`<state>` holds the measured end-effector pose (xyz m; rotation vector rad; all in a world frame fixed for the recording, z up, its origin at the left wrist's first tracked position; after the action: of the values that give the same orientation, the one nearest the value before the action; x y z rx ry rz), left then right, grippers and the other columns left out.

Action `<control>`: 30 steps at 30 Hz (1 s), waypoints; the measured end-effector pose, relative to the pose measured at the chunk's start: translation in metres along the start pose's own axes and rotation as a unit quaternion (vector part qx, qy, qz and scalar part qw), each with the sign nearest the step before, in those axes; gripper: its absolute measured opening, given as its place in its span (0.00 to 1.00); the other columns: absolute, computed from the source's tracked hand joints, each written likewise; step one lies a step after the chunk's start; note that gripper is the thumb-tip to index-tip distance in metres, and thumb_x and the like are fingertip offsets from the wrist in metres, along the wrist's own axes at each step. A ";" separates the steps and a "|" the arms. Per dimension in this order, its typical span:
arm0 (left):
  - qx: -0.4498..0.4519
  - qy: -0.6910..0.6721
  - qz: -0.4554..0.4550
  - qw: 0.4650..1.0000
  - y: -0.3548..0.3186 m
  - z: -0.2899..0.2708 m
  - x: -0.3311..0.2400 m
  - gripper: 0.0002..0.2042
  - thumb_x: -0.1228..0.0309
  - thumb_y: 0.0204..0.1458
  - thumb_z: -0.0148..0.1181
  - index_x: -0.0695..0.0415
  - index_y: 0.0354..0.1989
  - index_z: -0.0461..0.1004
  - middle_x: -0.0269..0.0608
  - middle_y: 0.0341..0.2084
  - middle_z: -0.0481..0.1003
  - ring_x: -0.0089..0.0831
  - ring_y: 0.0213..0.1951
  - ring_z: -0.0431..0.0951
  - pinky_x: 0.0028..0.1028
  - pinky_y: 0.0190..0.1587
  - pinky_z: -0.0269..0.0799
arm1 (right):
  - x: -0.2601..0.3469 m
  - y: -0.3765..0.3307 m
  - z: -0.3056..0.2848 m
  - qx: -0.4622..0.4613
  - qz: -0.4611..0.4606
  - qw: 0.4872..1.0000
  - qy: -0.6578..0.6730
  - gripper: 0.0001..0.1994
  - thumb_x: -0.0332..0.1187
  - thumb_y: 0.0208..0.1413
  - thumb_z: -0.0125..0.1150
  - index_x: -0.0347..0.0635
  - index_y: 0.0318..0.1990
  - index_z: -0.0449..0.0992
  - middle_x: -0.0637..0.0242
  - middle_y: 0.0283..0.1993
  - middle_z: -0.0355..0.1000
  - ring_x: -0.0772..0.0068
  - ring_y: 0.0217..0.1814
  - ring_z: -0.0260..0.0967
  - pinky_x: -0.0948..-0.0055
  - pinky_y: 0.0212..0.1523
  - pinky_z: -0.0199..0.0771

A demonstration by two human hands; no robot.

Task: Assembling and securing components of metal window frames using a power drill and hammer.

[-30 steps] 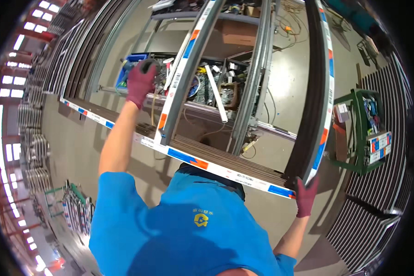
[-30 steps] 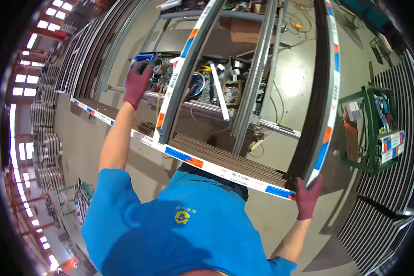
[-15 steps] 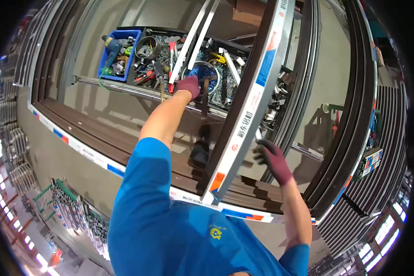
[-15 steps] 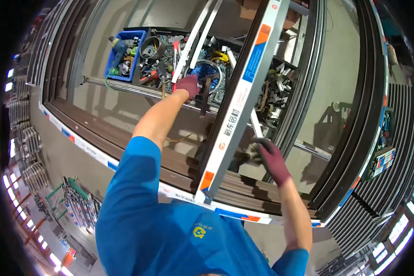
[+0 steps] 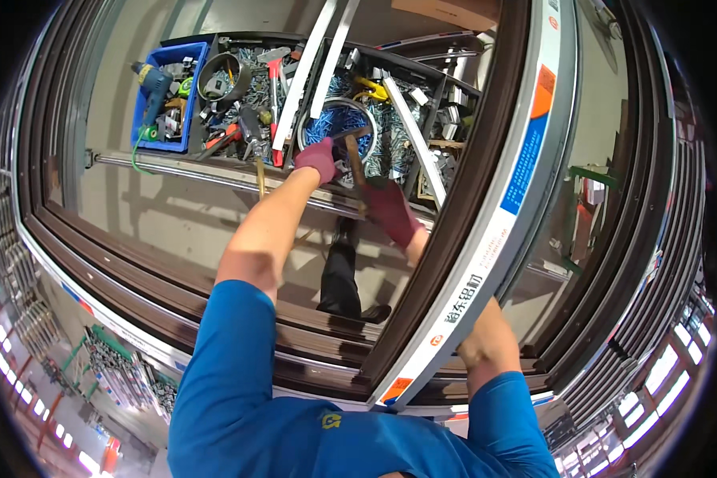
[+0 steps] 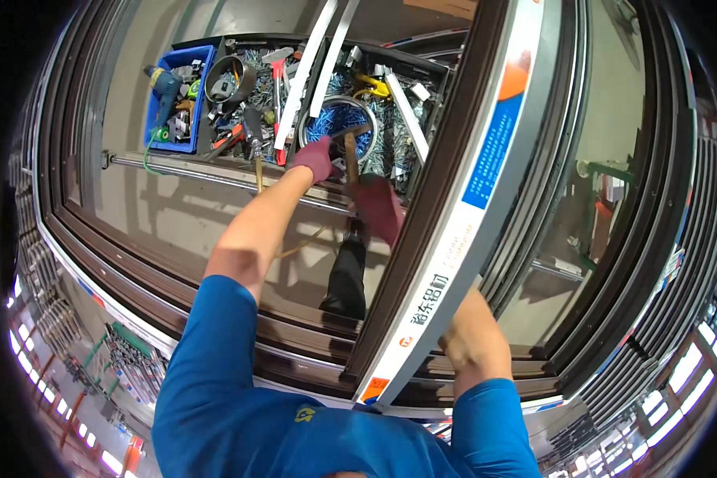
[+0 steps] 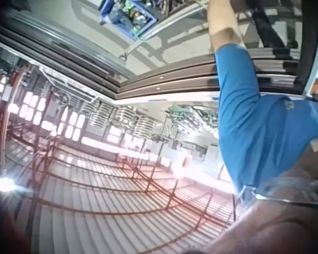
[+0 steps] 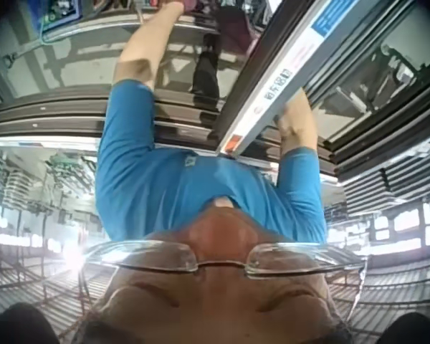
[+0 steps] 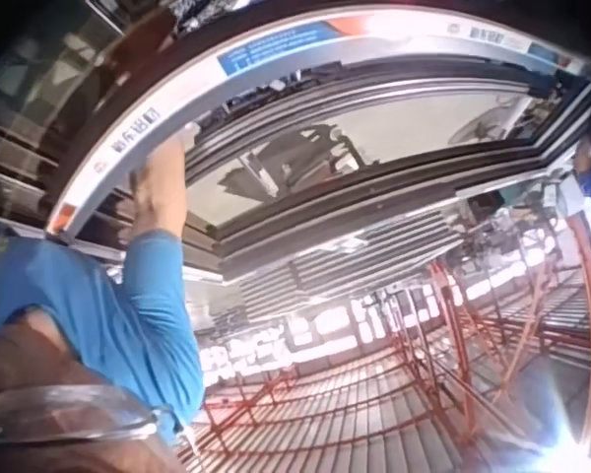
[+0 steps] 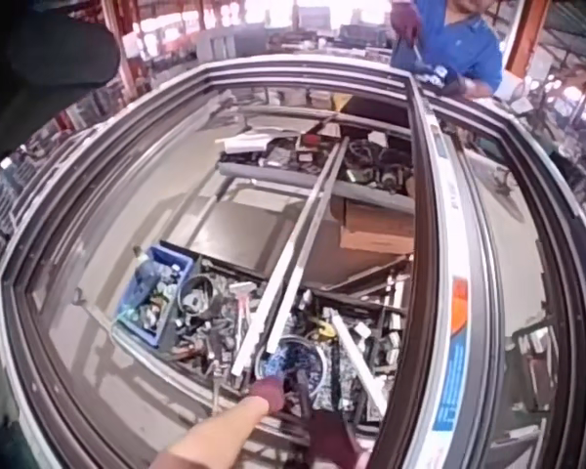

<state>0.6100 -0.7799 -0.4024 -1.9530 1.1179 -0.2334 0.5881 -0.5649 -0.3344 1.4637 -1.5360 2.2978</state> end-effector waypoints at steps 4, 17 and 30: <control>-0.201 0.007 -0.006 0.980 -0.049 -0.034 -0.007 0.32 0.58 0.45 0.72 0.46 0.62 0.72 0.55 0.56 0.73 0.56 0.55 0.78 0.47 0.58 0.76 | 0.005 -0.060 -0.059 0.038 -0.023 0.999 -0.002 0.19 0.41 0.66 0.62 0.35 0.54 0.76 0.62 0.43 0.75 0.73 0.40 0.75 0.66 0.35 0.76; -0.427 -0.437 0.220 0.760 -0.337 -0.154 -0.015 0.26 0.69 0.54 0.74 0.63 0.59 0.72 0.44 0.48 0.80 0.32 0.46 0.80 0.30 0.52 0.77 | 0.044 -0.578 -0.244 -0.127 -0.175 0.975 0.045 0.28 0.40 0.64 0.63 0.27 0.64 0.68 0.60 0.31 0.74 0.72 0.29 0.74 0.71 0.33 0.75; -0.243 -0.518 0.408 0.712 -0.569 0.150 -0.484 0.32 0.70 0.53 0.74 0.64 0.66 0.67 0.41 0.51 0.75 0.30 0.51 0.77 0.30 0.56 0.74 | -0.221 -0.820 -0.394 -0.373 -0.248 0.876 0.180 0.13 0.32 0.67 0.55 0.34 0.53 0.73 0.76 0.20 0.62 0.83 0.17 0.57 0.78 0.20 0.57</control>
<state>0.7589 -0.1809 0.0442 -1.3395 1.1202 1.5818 0.8292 0.2456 0.0671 0.9815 -1.4491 1.3416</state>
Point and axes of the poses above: each hand's wrist, its own y-axis towards the middle knuckle, its own z-axis out of the palm, x = y × z, the point moved 1 cm from there along y, towards the middle knuckle
